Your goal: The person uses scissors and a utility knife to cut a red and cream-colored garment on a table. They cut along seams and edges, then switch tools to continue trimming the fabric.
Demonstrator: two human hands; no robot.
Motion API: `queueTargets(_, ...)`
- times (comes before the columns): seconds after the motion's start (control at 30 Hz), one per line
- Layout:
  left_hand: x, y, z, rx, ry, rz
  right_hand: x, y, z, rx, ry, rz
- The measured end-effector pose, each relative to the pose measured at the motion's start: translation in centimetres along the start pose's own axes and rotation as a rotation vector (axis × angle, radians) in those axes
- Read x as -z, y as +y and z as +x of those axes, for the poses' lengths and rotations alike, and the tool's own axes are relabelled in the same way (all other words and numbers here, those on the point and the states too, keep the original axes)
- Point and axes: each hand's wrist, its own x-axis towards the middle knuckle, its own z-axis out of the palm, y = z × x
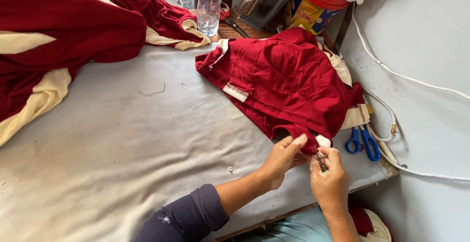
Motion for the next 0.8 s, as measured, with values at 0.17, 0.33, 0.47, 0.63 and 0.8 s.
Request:
queueTargets(0.17, 4.7, -1.1, 5.1, 0.083, 0.280, -0.505, 0.3, 0.7, 0.5, -0.096, -0.005, -0.084)
queueTargets(0.33, 3.4, 0.6, 3.4, -0.024, 0.335, -0.254, 0.9, -0.5, 1.1, -0.321, -0.082, -0.245)
queueTargets(0.47, 2.2, 0.0, 0.6, -0.680, 0.217, 0.671, 0.7, -2.8, 1.2, 0.008, 0.120, -0.081)
queueTargets(0.63, 3.9, -2.2, 2.3, -0.828, 0.205, 0.888, 0.6, -7.9, 3.5, -0.094, -0.164, -0.017)
queueTargets(0.8, 3.9, -0.1, 2.4, -0.887, 0.214, 1.112, -2.2, -5.0, 6.1, -0.202, -0.273, 0.150)
